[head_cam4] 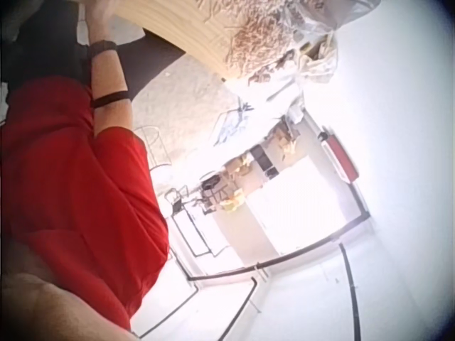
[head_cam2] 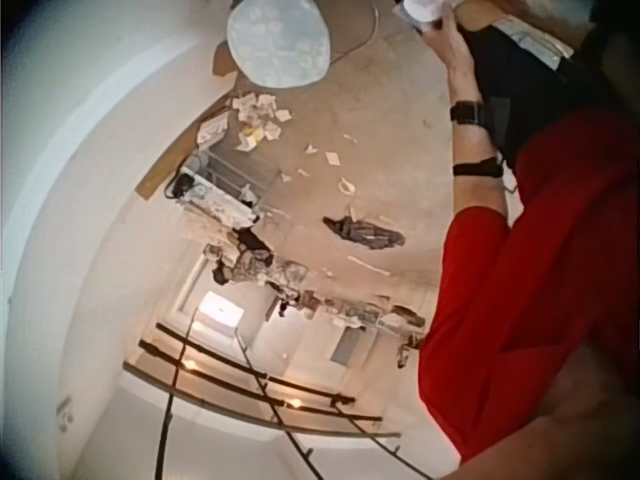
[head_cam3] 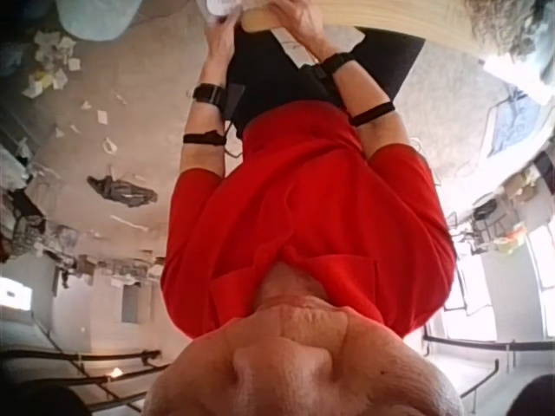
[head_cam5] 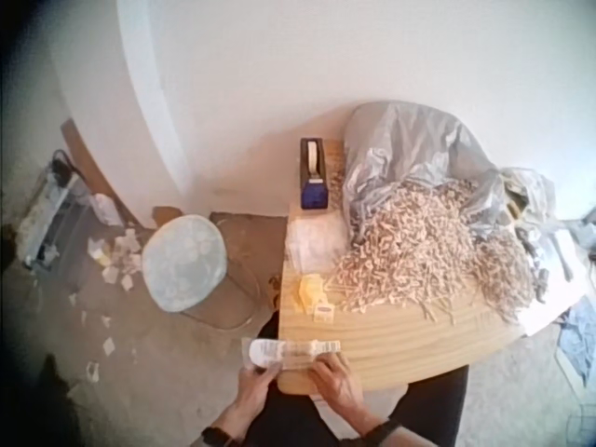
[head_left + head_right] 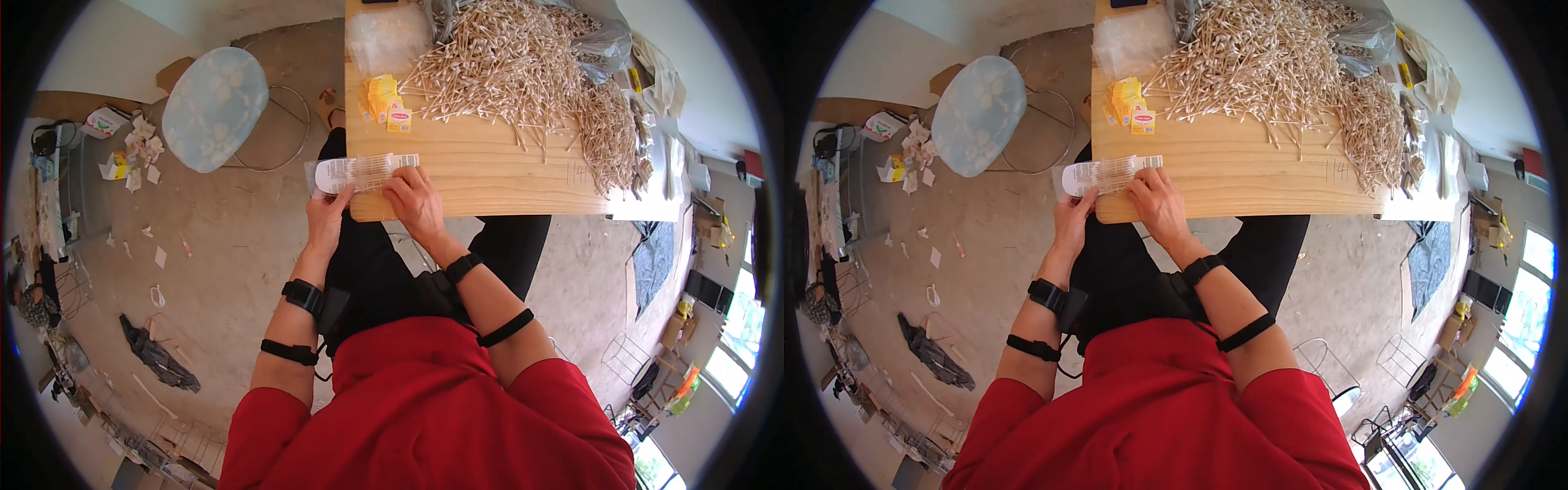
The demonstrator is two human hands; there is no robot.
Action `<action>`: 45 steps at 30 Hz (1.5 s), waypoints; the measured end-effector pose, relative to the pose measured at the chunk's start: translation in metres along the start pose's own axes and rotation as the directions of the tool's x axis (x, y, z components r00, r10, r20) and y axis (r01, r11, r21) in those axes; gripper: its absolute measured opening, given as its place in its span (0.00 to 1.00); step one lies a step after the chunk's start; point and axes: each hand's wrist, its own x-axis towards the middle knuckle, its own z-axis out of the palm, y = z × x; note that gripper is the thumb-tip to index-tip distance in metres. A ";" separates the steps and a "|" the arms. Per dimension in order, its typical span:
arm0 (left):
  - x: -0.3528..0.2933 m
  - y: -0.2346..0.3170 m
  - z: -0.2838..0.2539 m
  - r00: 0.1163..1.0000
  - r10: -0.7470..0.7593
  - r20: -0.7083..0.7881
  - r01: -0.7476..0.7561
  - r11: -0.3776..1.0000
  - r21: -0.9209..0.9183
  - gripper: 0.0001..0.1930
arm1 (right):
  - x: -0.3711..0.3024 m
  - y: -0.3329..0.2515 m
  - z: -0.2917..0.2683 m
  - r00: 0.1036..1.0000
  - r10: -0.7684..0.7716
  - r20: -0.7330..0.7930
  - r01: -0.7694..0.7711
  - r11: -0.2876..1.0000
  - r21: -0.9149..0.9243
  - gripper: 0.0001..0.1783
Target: The person is sorting and packaging individual cotton swabs into small plastic containers.
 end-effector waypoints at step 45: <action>-0.008 -0.001 0.006 0.996 -0.018 -0.082 0.021 0.999 0.039 0.15 | -0.004 0.010 -0.026 0.982 -0.025 0.188 0.032 0.999 -0.033 0.09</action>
